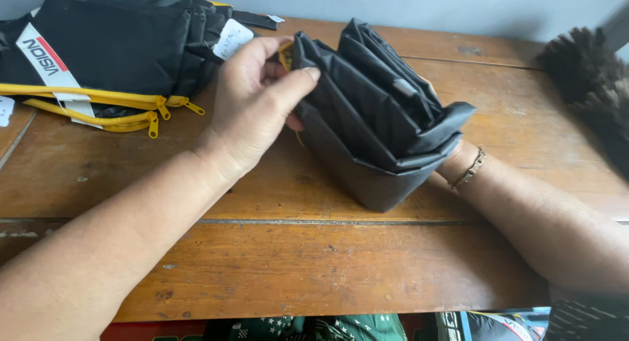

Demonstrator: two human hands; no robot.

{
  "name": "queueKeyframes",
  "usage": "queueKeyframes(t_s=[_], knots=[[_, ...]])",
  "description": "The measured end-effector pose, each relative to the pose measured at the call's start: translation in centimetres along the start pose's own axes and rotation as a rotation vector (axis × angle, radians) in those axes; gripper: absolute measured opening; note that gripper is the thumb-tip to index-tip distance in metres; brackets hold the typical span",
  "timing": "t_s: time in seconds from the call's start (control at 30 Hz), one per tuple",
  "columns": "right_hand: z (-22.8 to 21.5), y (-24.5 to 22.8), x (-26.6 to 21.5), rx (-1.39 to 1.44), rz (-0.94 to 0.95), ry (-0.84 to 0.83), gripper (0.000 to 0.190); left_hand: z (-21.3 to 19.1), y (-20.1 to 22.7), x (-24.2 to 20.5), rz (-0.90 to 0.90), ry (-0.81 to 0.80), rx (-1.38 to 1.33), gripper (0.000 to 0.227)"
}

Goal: The person folds a black plastic bag on a wooden table, then inserts a yellow zipper into the bag's opening. They adjust the zipper and the bag, then place the finished item into a blue crate.

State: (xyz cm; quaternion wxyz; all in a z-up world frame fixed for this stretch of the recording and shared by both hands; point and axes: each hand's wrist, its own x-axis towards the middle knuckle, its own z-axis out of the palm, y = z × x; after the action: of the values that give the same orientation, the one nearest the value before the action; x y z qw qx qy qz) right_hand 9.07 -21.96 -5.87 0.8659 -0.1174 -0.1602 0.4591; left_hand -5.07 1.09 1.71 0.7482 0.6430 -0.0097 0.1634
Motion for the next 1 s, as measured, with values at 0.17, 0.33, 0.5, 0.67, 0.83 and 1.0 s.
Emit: queueKeyframes(t_s=[0.17,0.33,0.5,0.67,0.83,1.0], knots=[[6.3,-0.9,-3.5,-1.743,-0.070,0.211,0.057,0.2,-0.7,0.0,0.160,0.112,0.428,0.047],[11.9,-1.3,-1.6,-1.154,0.188,0.547,0.045,0.4,-0.6,-0.6,0.362,0.139,0.668,0.032],[18.7,0.3,-1.4,-1.811,0.529,0.357,0.057,2.0,-0.4,-1.1,0.502,0.132,0.800,0.025],[20.4,1.3,-1.4,-2.031,0.495,0.557,0.042,2.8,-1.4,-0.9,0.631,0.107,0.738,0.029],[23.3,4.2,0.0,-2.232,0.698,0.734,0.057,3.8,-1.4,-1.0,0.558,0.154,0.727,0.030],[24.2,5.6,1.1,-2.697,1.095,0.856,0.083,3.9,-1.0,-1.2,0.440,0.156,0.634,0.030]])
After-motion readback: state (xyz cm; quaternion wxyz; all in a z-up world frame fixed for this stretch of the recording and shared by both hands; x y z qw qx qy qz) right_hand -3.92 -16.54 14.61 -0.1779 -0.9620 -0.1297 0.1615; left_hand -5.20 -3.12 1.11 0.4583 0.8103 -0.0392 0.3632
